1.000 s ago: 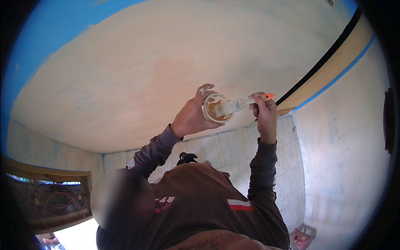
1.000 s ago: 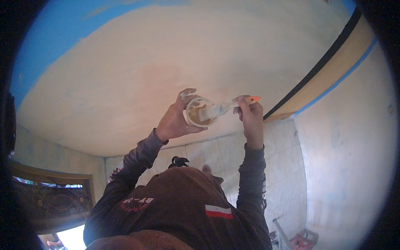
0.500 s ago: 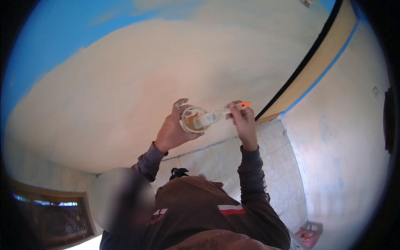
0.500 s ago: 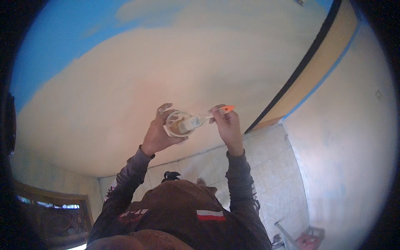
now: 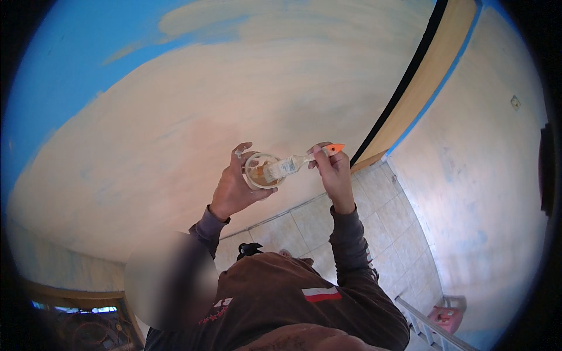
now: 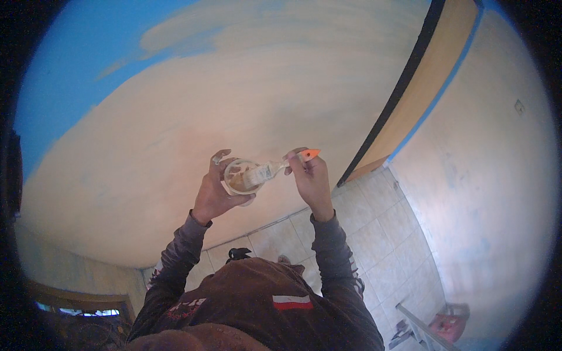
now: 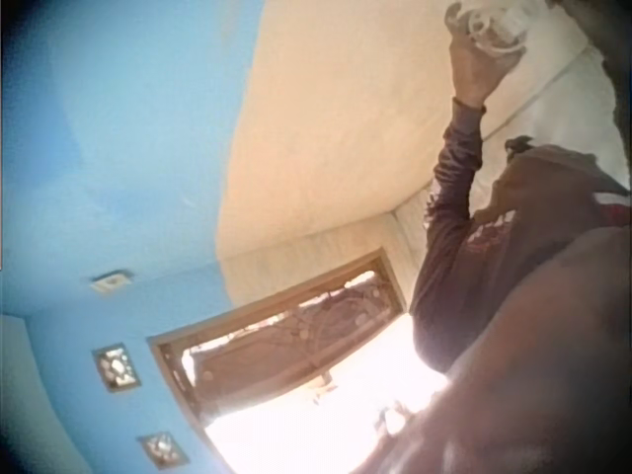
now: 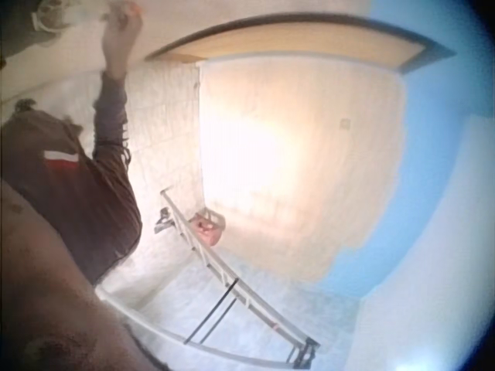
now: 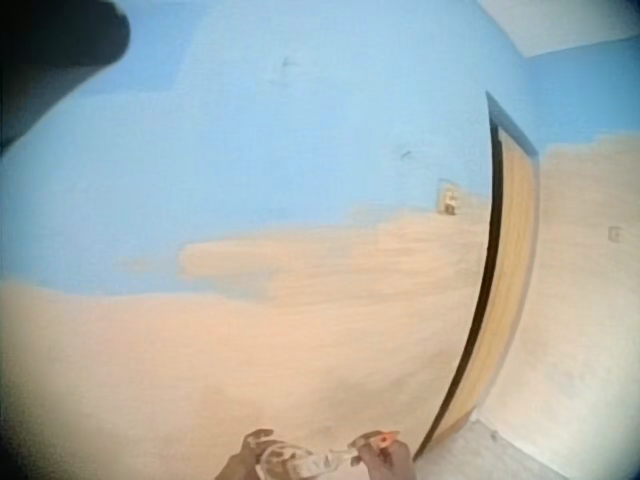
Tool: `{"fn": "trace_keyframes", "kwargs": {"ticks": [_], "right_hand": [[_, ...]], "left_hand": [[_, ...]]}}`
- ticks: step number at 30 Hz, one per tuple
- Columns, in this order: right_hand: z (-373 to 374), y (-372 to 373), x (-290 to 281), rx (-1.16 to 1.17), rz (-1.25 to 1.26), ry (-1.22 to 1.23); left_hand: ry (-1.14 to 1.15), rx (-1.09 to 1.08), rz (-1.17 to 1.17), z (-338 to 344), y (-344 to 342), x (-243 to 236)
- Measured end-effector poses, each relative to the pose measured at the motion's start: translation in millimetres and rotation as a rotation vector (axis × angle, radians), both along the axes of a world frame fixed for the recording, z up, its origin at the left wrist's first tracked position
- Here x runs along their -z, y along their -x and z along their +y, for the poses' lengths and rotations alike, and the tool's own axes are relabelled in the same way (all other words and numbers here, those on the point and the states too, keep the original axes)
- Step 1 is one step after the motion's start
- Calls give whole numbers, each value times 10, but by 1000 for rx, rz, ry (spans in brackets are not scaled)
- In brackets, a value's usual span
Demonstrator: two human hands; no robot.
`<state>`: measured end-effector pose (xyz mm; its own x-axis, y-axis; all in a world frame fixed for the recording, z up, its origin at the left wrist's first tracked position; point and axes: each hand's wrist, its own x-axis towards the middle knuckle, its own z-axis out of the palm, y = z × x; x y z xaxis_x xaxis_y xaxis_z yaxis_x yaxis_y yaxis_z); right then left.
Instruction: The person paints the ceiling with a small brush, repeatedly dipping it into a container of beige paint held in the other hand. They apply the paint in short strokes along the edge where the ceiling meets the wall, gradually covering the blue surface.
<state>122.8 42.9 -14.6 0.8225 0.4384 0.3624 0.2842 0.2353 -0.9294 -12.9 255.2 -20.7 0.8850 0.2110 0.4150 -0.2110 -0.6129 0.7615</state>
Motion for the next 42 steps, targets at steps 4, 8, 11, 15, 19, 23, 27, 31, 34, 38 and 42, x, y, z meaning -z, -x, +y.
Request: {"fn": "trace_keyframes", "kwargs": {"ticks": [4, 8, 11, 15, 19, 23, 27, 31, 34, 38, 42], "right_hand": [[-40, 25, -9, 55, 35, 1], [-121, -30, -60, 20, 199, -76], [-149, -82, -103, 41, 271, -152], [-220, -62, -136, 38, 244, -188], [-264, -23, -193, 25, 232, -174], [-301, 37, -241, 56, 142, -113], [-310, 103, -236, 81, 113, -103], [-319, 104, -246, 91, 138, -84], [-337, 119, -248, 97, 144, -90], [-380, 113, -203, 101, 121, -91], [-337, 169, -258, 100, 117, -103]], "left_hand": [[-17, -5, -9, -7, -41, -33], [-55, -14, -61, -62, -16, -112], [-20, -10, -68, -97, -24, -173], [-30, -15, -150, -150, 0, -210], [-12, -20, -147, -199, 18, -344], [-25, -14, -145, -226, 33, -361], [3, 0, -120, -217, 55, -252], [-2, 16, -159, -217, 35, -246], [-12, 20, -215, -212, 42, -219], [-52, 34, -229, -235, 70, -256], [-52, 37, -223, -221, 70, -231]]}}
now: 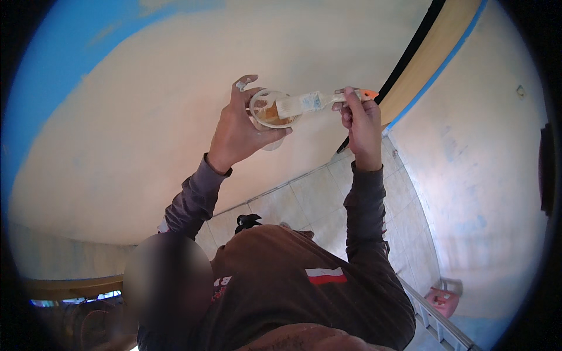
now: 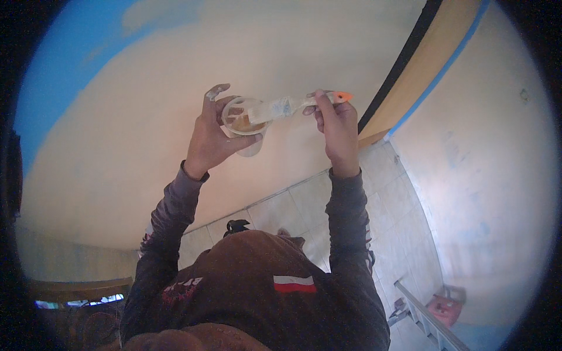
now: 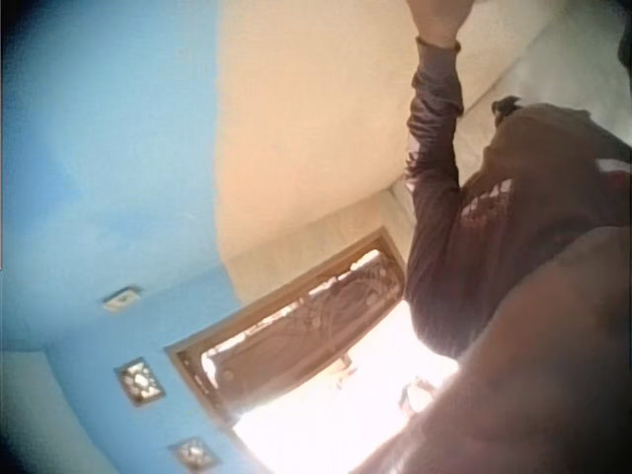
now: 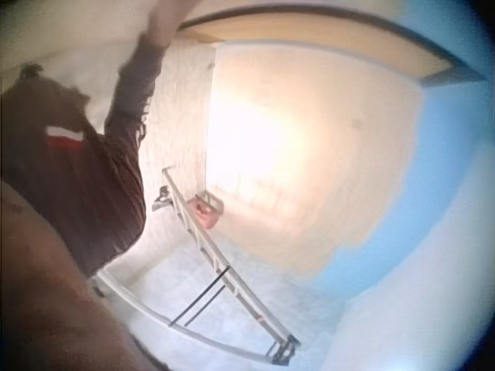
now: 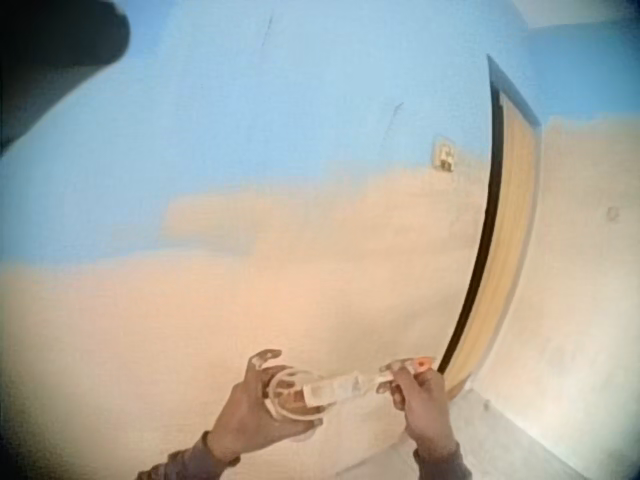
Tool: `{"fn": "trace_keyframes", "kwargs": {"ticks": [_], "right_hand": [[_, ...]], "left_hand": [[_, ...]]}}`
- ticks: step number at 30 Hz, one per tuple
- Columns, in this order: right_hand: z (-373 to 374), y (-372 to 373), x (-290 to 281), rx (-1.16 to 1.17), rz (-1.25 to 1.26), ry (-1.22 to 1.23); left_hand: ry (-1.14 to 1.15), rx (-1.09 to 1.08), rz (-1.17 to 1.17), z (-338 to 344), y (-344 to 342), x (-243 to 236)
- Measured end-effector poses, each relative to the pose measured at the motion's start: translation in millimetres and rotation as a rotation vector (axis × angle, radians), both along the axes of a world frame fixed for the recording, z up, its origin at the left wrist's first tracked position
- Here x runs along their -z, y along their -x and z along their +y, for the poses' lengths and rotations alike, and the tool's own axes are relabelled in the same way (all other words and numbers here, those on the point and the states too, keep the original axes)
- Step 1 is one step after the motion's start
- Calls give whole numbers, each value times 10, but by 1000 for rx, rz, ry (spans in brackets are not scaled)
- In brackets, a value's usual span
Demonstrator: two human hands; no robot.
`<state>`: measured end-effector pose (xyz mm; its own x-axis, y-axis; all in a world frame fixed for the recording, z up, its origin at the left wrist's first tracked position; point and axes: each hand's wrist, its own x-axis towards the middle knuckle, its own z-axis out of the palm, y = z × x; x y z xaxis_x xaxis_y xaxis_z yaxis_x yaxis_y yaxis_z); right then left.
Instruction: The person paints the ceiling with a small brush, repeatedly dipping it into a container of beige paint held in the other hand. They apply the paint in short strokes along the edge where the ceiling meets the wall, gradually covering the blue surface.
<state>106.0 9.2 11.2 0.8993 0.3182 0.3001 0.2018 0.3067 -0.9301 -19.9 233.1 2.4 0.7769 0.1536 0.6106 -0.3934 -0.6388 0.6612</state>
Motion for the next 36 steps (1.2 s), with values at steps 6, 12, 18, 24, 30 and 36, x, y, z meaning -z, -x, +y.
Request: {"fn": "trace_keyframes", "kwargs": {"ticks": [6, 12, 18, 24, 30, 36], "right_hand": [[-30, -30, -58, -36, 58, -27], [-48, -50, -28, -55, 101, -77], [-96, -180, -176, -50, 193, -232], [-143, -706, -873, 53, -6, -439], [-206, -1546, -1779, 262, -339, -528], [-599, -2521, -2466, 536, -630, -374]], "left_hand": [[-20, -9, -9, -19, 7, -72], [22, 6, 30, -38, 43, -97], [38, 16, 39, -56, 25, -104], [63, 3, 43, -36, 23, -74], [93, -8, 88, 1, 0, 10], [70, -57, 120, -37, -19, 23]]}}
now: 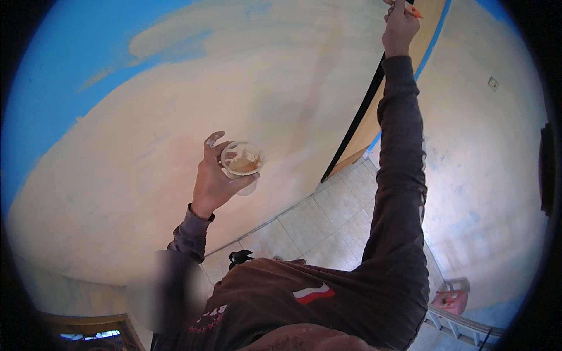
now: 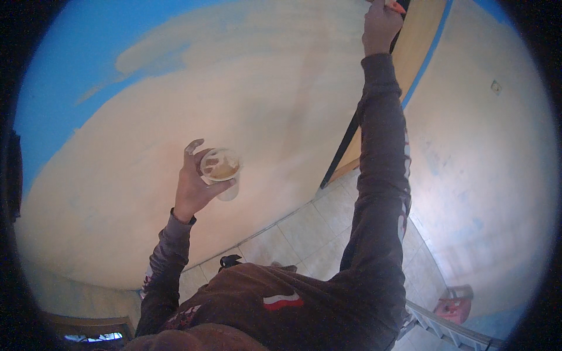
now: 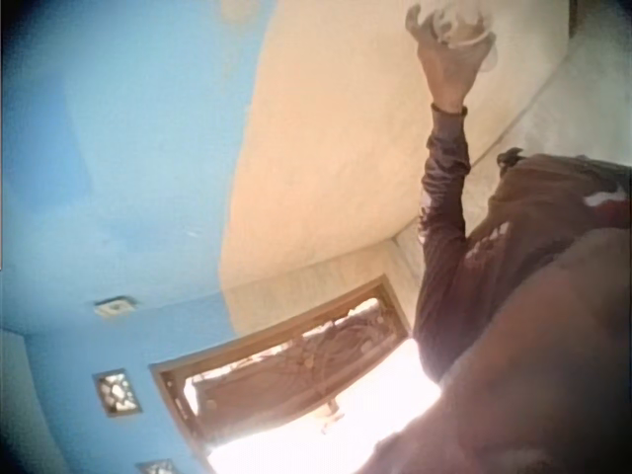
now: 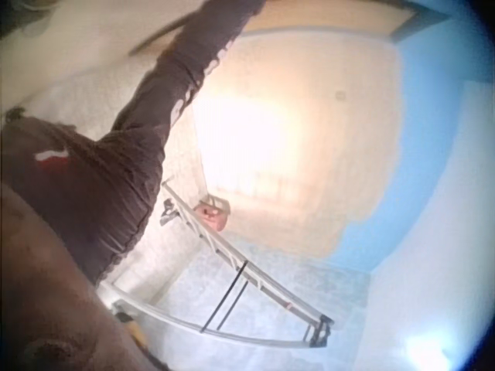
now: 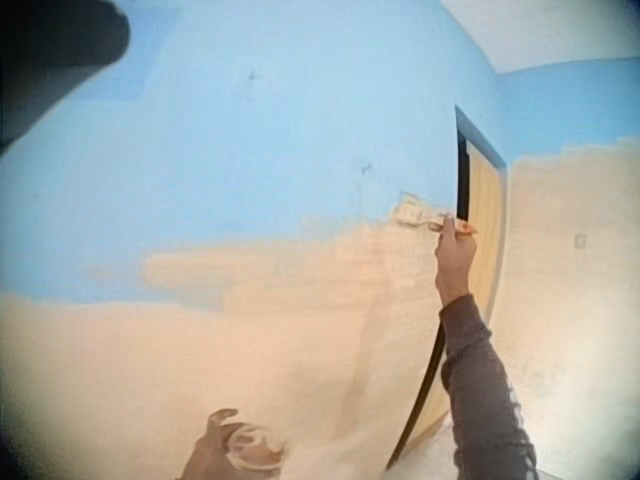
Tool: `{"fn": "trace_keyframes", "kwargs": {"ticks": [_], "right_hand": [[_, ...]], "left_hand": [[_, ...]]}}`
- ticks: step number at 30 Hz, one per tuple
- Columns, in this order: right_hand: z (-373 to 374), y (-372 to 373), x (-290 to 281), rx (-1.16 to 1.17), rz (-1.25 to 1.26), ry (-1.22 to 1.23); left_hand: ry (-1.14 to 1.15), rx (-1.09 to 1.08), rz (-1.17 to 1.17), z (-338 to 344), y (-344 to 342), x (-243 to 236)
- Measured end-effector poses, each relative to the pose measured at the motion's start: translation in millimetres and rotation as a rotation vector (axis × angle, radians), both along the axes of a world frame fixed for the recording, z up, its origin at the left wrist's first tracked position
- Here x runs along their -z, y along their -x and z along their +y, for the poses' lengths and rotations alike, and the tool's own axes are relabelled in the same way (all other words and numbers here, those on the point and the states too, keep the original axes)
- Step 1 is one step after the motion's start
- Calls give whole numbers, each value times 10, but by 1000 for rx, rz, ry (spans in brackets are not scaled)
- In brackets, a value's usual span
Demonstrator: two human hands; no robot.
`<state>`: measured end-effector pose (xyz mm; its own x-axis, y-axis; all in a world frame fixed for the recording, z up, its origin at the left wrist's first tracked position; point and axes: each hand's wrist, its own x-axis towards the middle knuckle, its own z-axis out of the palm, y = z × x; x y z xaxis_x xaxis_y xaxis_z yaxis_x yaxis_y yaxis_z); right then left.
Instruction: The person paints the ceiling with a small brush, repeatedly dipping it into a container of beige paint held in the other hand. They apply the paint in short strokes along the edge where the ceiling meets the wall, gradually covering the blue surface.
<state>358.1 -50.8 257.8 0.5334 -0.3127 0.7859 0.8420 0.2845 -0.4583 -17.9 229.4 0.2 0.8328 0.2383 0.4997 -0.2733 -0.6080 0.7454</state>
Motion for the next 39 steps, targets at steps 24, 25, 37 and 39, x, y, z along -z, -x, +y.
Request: {"fn": "trace_keyframes", "kwargs": {"ticks": [24, 25, 37, 39], "right_hand": [[519, 400, -324, 855, -782, 215], [491, 433, -317, 853, -754, 229], [-203, 62, -286, 892, -500, 249], [-173, 77, -227, 856, -485, 245]], "left_hand": [[18, -76, 3, -165, 87, -128], [28, -71, -2, -165, 94, -112], [-18, -113, -14, -239, 135, -184], [-18, -124, -6, -250, 152, -202]]}}
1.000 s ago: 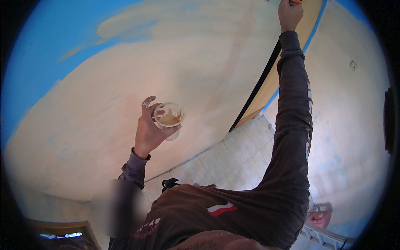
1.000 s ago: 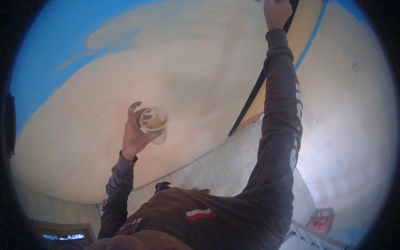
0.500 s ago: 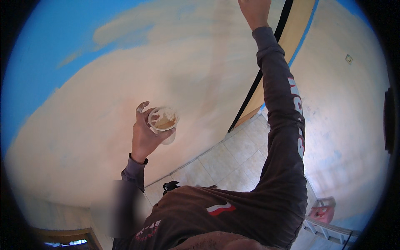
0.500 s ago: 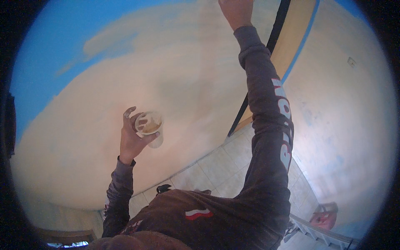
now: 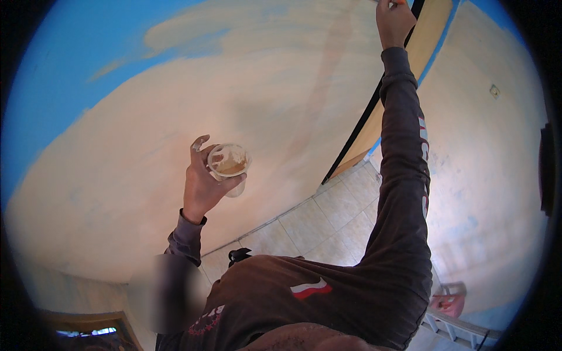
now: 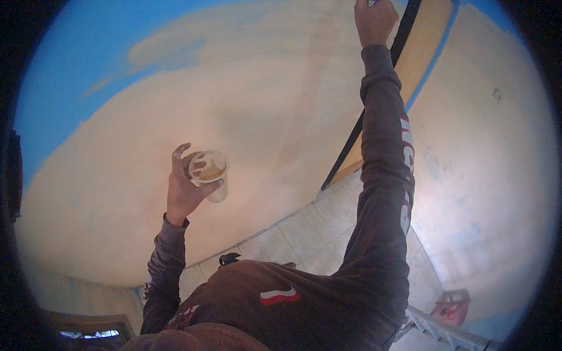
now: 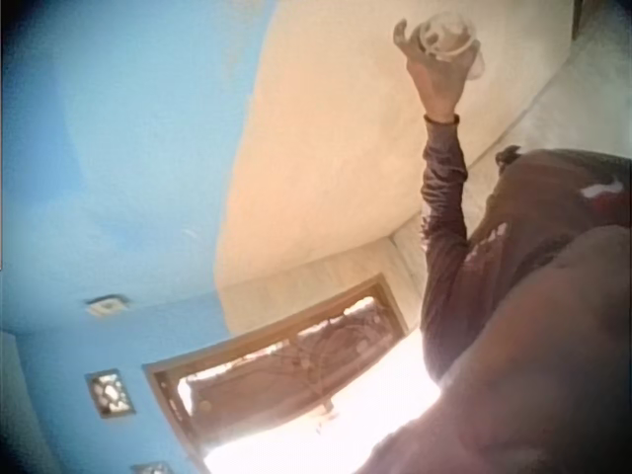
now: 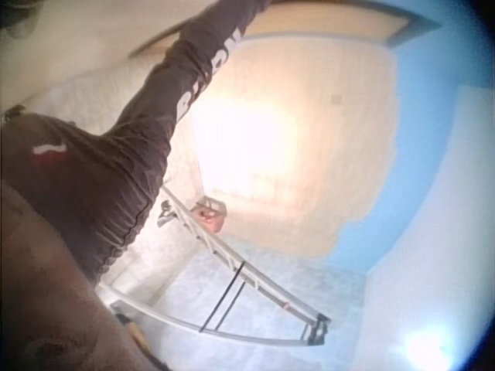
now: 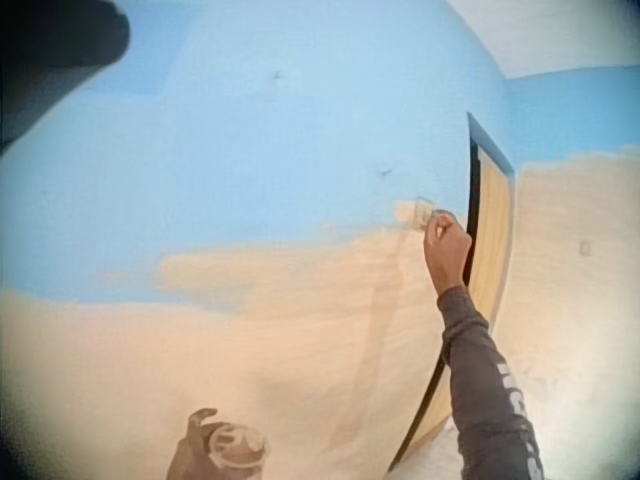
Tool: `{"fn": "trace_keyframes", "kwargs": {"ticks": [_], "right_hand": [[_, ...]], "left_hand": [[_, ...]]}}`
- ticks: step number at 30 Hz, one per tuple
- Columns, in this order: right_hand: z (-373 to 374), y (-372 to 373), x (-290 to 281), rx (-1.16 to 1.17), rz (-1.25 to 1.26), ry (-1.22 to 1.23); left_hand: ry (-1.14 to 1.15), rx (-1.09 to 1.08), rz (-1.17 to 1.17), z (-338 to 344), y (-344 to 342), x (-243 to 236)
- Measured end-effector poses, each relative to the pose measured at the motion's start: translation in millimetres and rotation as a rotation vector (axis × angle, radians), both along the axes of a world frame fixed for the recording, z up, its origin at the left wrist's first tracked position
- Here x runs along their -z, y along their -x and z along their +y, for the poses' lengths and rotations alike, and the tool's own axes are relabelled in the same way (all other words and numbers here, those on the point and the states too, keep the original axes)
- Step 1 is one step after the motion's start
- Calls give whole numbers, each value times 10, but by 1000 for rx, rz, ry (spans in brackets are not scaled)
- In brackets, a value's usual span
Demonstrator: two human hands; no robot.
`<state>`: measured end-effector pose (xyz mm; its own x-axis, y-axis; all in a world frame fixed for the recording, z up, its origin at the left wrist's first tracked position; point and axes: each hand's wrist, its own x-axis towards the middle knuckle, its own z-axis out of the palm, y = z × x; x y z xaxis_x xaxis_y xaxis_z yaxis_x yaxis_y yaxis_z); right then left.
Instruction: The person paints the ceiling with a small brush, repeatedly dipping it into a container of beige paint held in the other hand. They apply the paint in short strokes along the edge where the ceiling meets the wall, gradually covering the blue surface.
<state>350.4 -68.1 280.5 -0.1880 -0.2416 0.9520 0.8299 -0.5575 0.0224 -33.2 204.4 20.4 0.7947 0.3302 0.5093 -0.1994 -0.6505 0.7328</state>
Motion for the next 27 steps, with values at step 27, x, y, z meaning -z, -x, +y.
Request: {"fn": "trace_keyframes", "kwargs": {"ticks": [27], "right_hand": [[83, -36, 324, 101, -11, 90]], "left_hand": [[33, -8, 26, 8, -8, 42]]}}
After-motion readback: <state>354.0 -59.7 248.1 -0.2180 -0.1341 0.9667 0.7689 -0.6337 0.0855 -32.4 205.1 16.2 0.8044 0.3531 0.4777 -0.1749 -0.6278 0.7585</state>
